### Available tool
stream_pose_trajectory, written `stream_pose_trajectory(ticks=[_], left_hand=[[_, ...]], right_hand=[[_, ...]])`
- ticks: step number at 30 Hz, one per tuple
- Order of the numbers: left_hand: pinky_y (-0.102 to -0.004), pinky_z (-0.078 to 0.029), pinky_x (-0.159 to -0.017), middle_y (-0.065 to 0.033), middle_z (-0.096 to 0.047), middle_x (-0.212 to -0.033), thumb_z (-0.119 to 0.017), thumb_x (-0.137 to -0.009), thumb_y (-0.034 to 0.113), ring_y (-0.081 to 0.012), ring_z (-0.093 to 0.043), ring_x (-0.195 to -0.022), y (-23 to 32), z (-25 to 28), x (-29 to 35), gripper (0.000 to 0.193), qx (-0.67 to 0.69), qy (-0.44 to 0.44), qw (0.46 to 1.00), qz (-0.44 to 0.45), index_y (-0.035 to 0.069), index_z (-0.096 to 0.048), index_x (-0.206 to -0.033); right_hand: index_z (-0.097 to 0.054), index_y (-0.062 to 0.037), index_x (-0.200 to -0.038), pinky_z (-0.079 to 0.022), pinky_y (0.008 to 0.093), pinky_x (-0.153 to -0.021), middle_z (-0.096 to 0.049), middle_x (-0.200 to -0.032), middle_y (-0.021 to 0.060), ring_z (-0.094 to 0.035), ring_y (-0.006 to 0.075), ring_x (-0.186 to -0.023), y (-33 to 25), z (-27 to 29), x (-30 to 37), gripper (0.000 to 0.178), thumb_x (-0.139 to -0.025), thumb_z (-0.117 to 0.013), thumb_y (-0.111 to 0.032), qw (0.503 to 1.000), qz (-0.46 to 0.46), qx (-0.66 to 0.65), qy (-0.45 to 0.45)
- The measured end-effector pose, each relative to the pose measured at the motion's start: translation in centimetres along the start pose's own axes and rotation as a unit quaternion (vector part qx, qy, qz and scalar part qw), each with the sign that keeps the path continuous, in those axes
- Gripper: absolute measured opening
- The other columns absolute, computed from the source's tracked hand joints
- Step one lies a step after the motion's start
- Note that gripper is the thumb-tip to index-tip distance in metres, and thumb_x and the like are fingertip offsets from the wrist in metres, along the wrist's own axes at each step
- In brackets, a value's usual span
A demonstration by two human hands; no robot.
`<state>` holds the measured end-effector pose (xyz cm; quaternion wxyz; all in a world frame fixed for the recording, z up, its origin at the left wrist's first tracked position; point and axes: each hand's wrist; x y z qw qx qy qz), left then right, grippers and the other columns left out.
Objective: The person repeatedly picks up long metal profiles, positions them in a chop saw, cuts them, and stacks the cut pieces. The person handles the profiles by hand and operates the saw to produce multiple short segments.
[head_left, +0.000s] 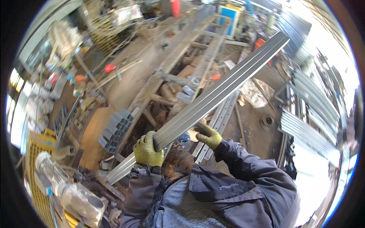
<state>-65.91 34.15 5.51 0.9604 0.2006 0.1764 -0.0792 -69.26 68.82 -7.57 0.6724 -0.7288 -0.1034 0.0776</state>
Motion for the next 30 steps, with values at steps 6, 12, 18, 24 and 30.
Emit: stream_pose_trajectory(ticks=[6, 12, 18, 24, 30], left_hand=[[-0.0611, -0.055, -0.107, -0.0197, -0.078, -0.131, -0.098, -0.074, 0.030, -0.0463, -0.073, -0.122, 6.3, 0.0, 5.0, 0.084, -0.027, -0.052, 0.988, -0.139, 0.014, -0.071, -0.152], [-0.0648, -0.051, -0.118, -0.0227, -0.074, -0.149, -0.099, -0.077, 0.040, -0.0482, -0.070, -0.134, 8.3, 1.1, 13.7, 0.113, -0.036, -0.178, 0.948, -0.261, 0.013, -0.056, -0.177], [-0.0657, -0.045, -0.128, -0.0202, -0.067, -0.165, -0.094, -0.084, 0.062, -0.0473, -0.063, -0.148, 3.3, 2.4, 21.4, 0.112, 0.009, -0.167, 0.913, -0.373, 0.005, -0.058, -0.173], [-0.0652, -0.047, -0.124, -0.0296, -0.072, -0.148, -0.085, -0.086, 0.079, -0.0533, -0.065, -0.140, -10.0, 5.1, 21.2, 0.117, -0.017, -0.223, 0.917, -0.331, 0.001, -0.061, -0.169], [-0.0589, -0.056, -0.120, -0.0293, -0.072, -0.149, -0.105, -0.081, 0.036, -0.0475, -0.070, -0.139, -12.5, 3.5, 22.5, 0.104, 0.058, -0.252, 0.892, -0.370, -0.001, -0.061, -0.167]], right_hand=[[-0.051, -0.0002, -0.176, -0.050, 0.0554, -0.131, -0.070, -0.162, 0.0199, -0.065, 0.0354, -0.152, -7.9, -5.9, 10.3, 0.115, -0.095, -0.096, -0.069, 0.960, 0.150, -0.216, 0.102], [-0.059, 0.0007, -0.167, -0.048, 0.0643, -0.134, -0.069, -0.163, 0.0270, -0.066, 0.0450, -0.152, -4.7, -9.9, 23.5, 0.072, -0.112, -0.083, -0.039, 0.819, 0.094, -0.519, 0.225], [-0.061, 0.0046, -0.165, -0.052, 0.0641, -0.131, -0.072, -0.159, 0.0293, -0.069, 0.0455, -0.149, -0.9, -12.9, 37.3, 0.064, -0.114, -0.080, -0.029, 0.765, 0.098, -0.541, 0.336], [-0.068, 0.0009, -0.156, -0.054, 0.0643, -0.129, -0.076, -0.150, 0.0254, -0.073, 0.0446, -0.143, 0.1, -10.2, 50.5, 0.058, -0.110, -0.083, -0.032, 0.720, 0.142, -0.517, 0.442], [-0.067, 0.0036, -0.156, -0.056, 0.0661, -0.127, -0.077, -0.147, 0.0288, -0.075, 0.0472, -0.136, 2.0, -7.6, 60.9, 0.052, -0.112, -0.073, -0.024, 0.655, 0.156, -0.512, 0.533]])
Point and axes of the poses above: each hand's wrist, its own x-axis away from the middle knuckle, its own z-axis out of the back of the hand, y = z × x
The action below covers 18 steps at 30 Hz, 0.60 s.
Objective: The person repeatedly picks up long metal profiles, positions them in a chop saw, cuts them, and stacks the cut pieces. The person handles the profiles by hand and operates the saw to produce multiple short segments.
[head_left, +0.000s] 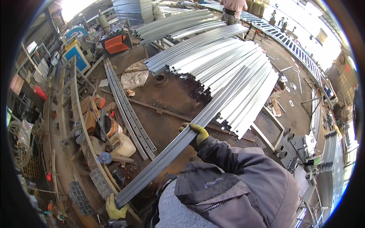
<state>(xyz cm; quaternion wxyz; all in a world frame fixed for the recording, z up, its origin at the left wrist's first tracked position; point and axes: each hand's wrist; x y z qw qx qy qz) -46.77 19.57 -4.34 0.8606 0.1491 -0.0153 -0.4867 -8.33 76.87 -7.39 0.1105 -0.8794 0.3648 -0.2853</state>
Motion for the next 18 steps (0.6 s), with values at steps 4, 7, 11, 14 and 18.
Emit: stream_pose_trajectory(ticks=[4, 7, 11, 14, 18], left_hand=[[-0.0487, -0.061, -0.114, -0.0195, -0.070, -0.151, -0.110, -0.074, 0.017, -0.0345, -0.070, -0.138, 4.2, -2.8, -3.2, 0.106, 0.337, -0.050, 0.929, 0.148, 0.000, -0.059, -0.166], [-0.0446, -0.062, -0.112, -0.0159, -0.069, -0.151, -0.112, -0.072, 0.009, -0.0303, -0.071, -0.135, 9.3, -4.3, -6.0, 0.104, 0.356, -0.073, 0.916, 0.171, 0.000, -0.061, -0.162], [-0.0476, -0.061, -0.112, -0.0128, -0.068, -0.144, -0.113, -0.067, 0.009, -0.0311, -0.070, -0.130, 19.6, -5.8, -10.8, 0.101, 0.302, -0.061, 0.942, 0.133, 0.002, -0.066, -0.155], [-0.0496, -0.061, -0.109, -0.0148, -0.070, -0.136, -0.112, -0.067, 0.014, -0.0361, -0.072, -0.125, 29.5, -7.1, -14.9, 0.094, 0.264, -0.025, 0.961, 0.076, 0.004, -0.070, -0.150], [-0.0542, -0.060, -0.107, -0.0222, -0.073, -0.130, -0.110, -0.071, 0.029, -0.0458, -0.074, -0.120, 41.7, -10.2, -21.9, 0.087, 0.176, -0.026, 0.984, 0.006, 0.003, -0.073, -0.145]], right_hand=[[-0.065, 0.0033, -0.159, -0.055, 0.0697, -0.126, -0.076, -0.147, 0.0295, -0.074, 0.0494, -0.136, -4.7, 4.0, -0.3, 0.055, -0.112, -0.072, -0.024, 0.998, 0.006, -0.041, 0.038], [-0.061, 0.0017, -0.165, -0.056, 0.0721, -0.124, -0.076, -0.148, 0.0279, -0.075, 0.0477, -0.136, -10.0, 6.8, -0.9, 0.060, -0.113, -0.071, -0.026, 0.999, 0.021, -0.034, 0.034], [-0.062, 0.0015, -0.165, -0.059, 0.0711, -0.123, -0.077, -0.149, 0.0263, -0.076, 0.0466, -0.136, -19.0, 10.5, -3.9, 0.060, -0.115, -0.071, -0.030, 0.998, 0.028, -0.043, 0.034], [-0.065, 0.0000, -0.160, -0.061, 0.0695, -0.119, -0.080, -0.146, 0.0247, -0.078, 0.0472, -0.132, -26.0, 13.3, -7.7, 0.058, -0.115, -0.075, -0.036, 0.997, 0.038, -0.054, 0.048], [-0.073, -0.0070, -0.144, -0.065, 0.0727, -0.110, -0.080, -0.149, 0.0207, -0.079, 0.0444, -0.128, -33.0, 17.2, -11.8, 0.045, -0.115, -0.079, -0.040, 0.988, 0.074, -0.009, 0.135]])
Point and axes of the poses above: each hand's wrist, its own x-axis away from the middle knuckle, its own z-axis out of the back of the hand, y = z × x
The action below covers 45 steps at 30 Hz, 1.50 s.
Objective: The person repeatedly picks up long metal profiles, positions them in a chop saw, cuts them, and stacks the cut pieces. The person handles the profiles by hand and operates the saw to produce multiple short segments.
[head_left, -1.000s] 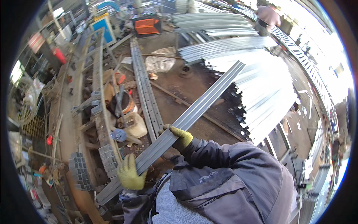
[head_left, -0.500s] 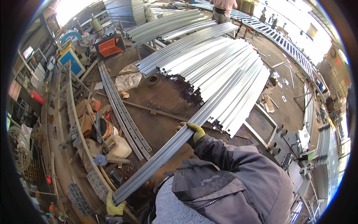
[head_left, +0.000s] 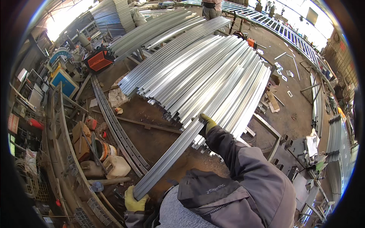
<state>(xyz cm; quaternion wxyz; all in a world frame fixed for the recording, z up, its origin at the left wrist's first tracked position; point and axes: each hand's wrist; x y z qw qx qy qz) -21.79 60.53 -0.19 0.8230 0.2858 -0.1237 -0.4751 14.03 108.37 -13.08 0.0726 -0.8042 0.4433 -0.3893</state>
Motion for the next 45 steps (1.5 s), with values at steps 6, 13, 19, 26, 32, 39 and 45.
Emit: stream_pose_trajectory(ticks=[6, 13, 19, 26, 32, 39, 45], left_hand=[[-0.0572, -0.062, -0.106, -0.0263, -0.074, -0.135, -0.109, -0.074, 0.032, -0.0500, -0.074, -0.124, 11.6, -12.7, -9.9, 0.088, 0.010, -0.047, 0.997, -0.057, 0.005, -0.070, -0.148], [-0.0562, -0.062, -0.114, -0.0310, -0.072, -0.147, -0.107, -0.080, 0.032, -0.0507, -0.074, -0.133, 21.8, -27.5, -21.4, 0.098, 0.054, -0.133, 0.987, -0.075, 0.000, -0.062, -0.161], [-0.0416, -0.064, -0.105, -0.0281, -0.066, -0.163, -0.098, -0.093, 0.031, -0.0298, -0.080, -0.116, 20.1, -29.7, -22.8, 0.104, 0.106, -0.186, 0.975, -0.061, -0.005, -0.049, -0.177], [-0.0398, -0.067, -0.101, -0.0213, -0.082, -0.141, -0.085, -0.107, 0.017, -0.0249, -0.083, -0.114, -0.3, -16.2, -3.9, 0.060, 0.197, -0.010, 0.979, 0.043, -0.001, -0.070, -0.162], [-0.0428, -0.066, -0.106, -0.0162, -0.085, -0.135, -0.080, -0.113, 0.016, -0.0276, -0.082, -0.121, -7.2, -11.0, 25.8, 0.033, 0.084, 0.330, 0.885, 0.318, -0.001, -0.081, -0.141], [-0.0429, -0.064, -0.098, -0.0204, -0.086, -0.115, -0.074, -0.117, 0.033, -0.0321, -0.084, -0.107, 0.4, -13.2, 58.8, 0.037, -0.091, 0.498, 0.527, 0.683, -0.002, -0.080, -0.130], [-0.0489, -0.063, -0.106, -0.0290, -0.078, -0.139, -0.077, -0.112, 0.024, -0.0417, -0.080, -0.123, -0.7, -12.1, 77.5, 0.051, -0.127, 0.653, 0.296, 0.686, -0.001, -0.069, -0.156]], right_hand=[[-0.080, -0.0141, -0.134, -0.068, 0.0567, -0.090, -0.079, -0.118, 0.0036, -0.075, 0.0286, -0.100, -1.7, 3.3, -2.9, 0.047, -0.108, -0.091, -0.051, 0.993, 0.018, 0.080, 0.090], [-0.056, -0.0072, -0.171, -0.068, 0.0406, -0.085, -0.080, -0.134, 0.0086, -0.083, 0.0270, -0.110, -3.8, 5.2, 0.2, 0.072, -0.115, -0.081, -0.044, 0.986, 0.045, 0.142, 0.077], [-0.052, 0.0071, -0.174, -0.064, 0.0333, -0.083, -0.081, -0.147, 0.0177, -0.082, 0.0240, -0.112, -2.8, 8.2, 4.1, 0.075, -0.114, -0.077, -0.031, 0.966, 0.076, 0.238, 0.062], [-0.059, -0.0026, -0.173, -0.064, 0.0351, -0.097, -0.082, -0.145, 0.0148, -0.080, 0.0206, -0.116, 5.9, 4.4, 7.0, 0.061, -0.121, -0.075, -0.029, 0.925, 0.019, 0.366, -0.095], [-0.064, -0.0018, -0.167, -0.065, 0.0397, -0.103, -0.083, -0.144, 0.0168, -0.082, 0.0271, -0.121, 16.7, -4.2, 6.8, 0.048, -0.122, -0.071, -0.018, 0.855, -0.130, 0.400, -0.305], [-0.068, -0.0062, -0.164, -0.065, 0.0373, -0.090, -0.083, -0.142, 0.0169, -0.083, 0.0281, -0.112, 32.0, -11.6, 10.9, 0.046, -0.121, -0.073, -0.022, 0.731, -0.228, 0.493, -0.413], [-0.062, -0.0050, -0.168, -0.064, 0.0391, -0.078, -0.081, -0.140, 0.0205, -0.082, 0.0318, -0.108, 43.6, -11.1, 17.6, 0.052, -0.120, -0.074, -0.022, 0.660, -0.314, 0.534, -0.425]])
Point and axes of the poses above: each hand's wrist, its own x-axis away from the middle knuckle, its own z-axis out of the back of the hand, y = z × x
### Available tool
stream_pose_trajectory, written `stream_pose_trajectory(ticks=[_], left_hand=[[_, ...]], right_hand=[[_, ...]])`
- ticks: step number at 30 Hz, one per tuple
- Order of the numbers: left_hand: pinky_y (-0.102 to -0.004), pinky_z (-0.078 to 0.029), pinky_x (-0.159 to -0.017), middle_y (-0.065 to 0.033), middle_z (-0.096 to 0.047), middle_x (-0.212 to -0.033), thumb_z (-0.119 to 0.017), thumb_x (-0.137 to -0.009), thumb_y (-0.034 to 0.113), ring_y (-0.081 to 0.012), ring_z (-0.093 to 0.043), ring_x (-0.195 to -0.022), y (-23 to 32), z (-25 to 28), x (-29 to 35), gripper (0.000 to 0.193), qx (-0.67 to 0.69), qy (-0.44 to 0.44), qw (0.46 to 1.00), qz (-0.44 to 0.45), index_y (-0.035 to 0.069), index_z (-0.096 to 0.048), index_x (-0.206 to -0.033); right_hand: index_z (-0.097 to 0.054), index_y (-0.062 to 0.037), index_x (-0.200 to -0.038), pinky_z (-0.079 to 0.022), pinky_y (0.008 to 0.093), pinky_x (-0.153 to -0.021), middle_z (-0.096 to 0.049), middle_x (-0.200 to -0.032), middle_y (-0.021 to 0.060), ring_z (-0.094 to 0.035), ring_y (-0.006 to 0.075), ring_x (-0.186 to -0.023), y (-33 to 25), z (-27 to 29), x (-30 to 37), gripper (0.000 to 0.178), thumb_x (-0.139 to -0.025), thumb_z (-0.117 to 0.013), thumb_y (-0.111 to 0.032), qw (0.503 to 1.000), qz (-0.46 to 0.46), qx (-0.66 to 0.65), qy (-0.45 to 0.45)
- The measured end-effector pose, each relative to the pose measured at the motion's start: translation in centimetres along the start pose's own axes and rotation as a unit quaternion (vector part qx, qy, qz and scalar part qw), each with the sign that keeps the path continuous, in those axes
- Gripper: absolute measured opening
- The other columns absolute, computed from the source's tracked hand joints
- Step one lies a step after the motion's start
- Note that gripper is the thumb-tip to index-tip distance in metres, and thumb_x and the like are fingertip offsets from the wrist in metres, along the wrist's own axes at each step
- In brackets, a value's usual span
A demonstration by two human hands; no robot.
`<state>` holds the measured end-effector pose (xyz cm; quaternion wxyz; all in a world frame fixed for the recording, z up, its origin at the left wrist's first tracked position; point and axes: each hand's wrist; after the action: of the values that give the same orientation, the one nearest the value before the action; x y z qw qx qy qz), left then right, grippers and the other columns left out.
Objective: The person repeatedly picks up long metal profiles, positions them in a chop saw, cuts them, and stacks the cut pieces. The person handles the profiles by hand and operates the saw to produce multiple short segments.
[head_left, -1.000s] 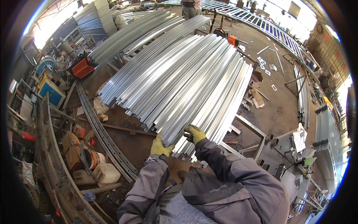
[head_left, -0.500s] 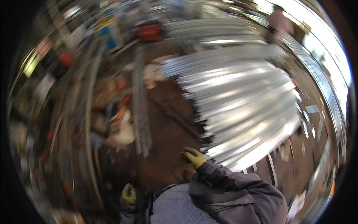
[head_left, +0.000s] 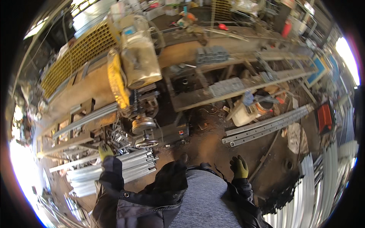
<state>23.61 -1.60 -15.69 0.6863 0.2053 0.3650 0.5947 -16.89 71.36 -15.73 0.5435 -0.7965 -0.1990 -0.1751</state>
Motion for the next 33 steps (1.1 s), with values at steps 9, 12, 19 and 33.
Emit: stream_pose_trajectory(ticks=[9, 12, 19, 33], left_hand=[[-0.0499, -0.063, -0.104, -0.0272, -0.072, -0.144, -0.075, -0.110, 0.017, -0.0414, -0.075, -0.126, -3.7, -10.3, -17.9, 0.057, -0.276, -0.130, 0.941, -0.148, 0.001, -0.064, -0.164], [-0.0489, -0.062, -0.102, -0.0259, -0.072, -0.141, -0.075, -0.111, 0.018, -0.0399, -0.074, -0.124, 3.2, -19.7, -19.6, 0.055, -0.253, -0.179, 0.929, -0.202, 0.000, -0.065, -0.162], [-0.0466, -0.061, -0.099, -0.0230, -0.072, -0.134, -0.074, -0.113, 0.019, -0.0362, -0.072, -0.118, 19.0, -35.8, -16.4, 0.050, -0.217, -0.191, 0.907, -0.307, -0.001, -0.067, -0.159], [-0.0420, -0.058, -0.091, -0.0171, -0.072, -0.120, -0.072, -0.118, 0.023, -0.0290, -0.068, -0.106, 20.0, -37.3, -20.0, 0.042, -0.197, -0.209, 0.913, -0.290, -0.003, -0.070, -0.152]], right_hand=[[-0.067, -0.0029, -0.166, -0.066, 0.0382, -0.098, -0.084, -0.141, 0.0159, -0.081, 0.0259, -0.116, 1.6, -14.5, -4.3, 0.052, -0.119, -0.077, -0.024, 0.983, -0.032, 0.168, -0.065], [-0.069, -0.0020, -0.164, -0.065, 0.0397, -0.107, -0.085, -0.141, 0.0130, -0.081, 0.0239, -0.122, 2.3, -17.6, -4.3, 0.050, -0.120, -0.075, -0.027, 0.953, 0.027, 0.297, -0.058], [-0.068, -0.0066, -0.169, -0.059, 0.0432, -0.119, -0.080, -0.154, 0.0122, -0.076, 0.0216, -0.135, 2.2, -21.6, -4.7, 0.065, -0.115, -0.078, -0.041, 0.925, 0.036, 0.376, 0.047], [-0.070, -0.0113, -0.168, -0.056, 0.0404, -0.124, -0.078, -0.162, 0.0106, -0.073, 0.0213, -0.146, 4.1, -26.1, -9.0, 0.064, -0.113, -0.082, -0.042, 0.891, 0.017, 0.452, -0.039]])
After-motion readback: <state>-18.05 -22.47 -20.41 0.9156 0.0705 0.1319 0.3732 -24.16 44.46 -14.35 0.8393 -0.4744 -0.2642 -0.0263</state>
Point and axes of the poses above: each hand's wrist, its own x-axis away from the middle knuckle, its own z-axis out of the back of the hand, y = z × x
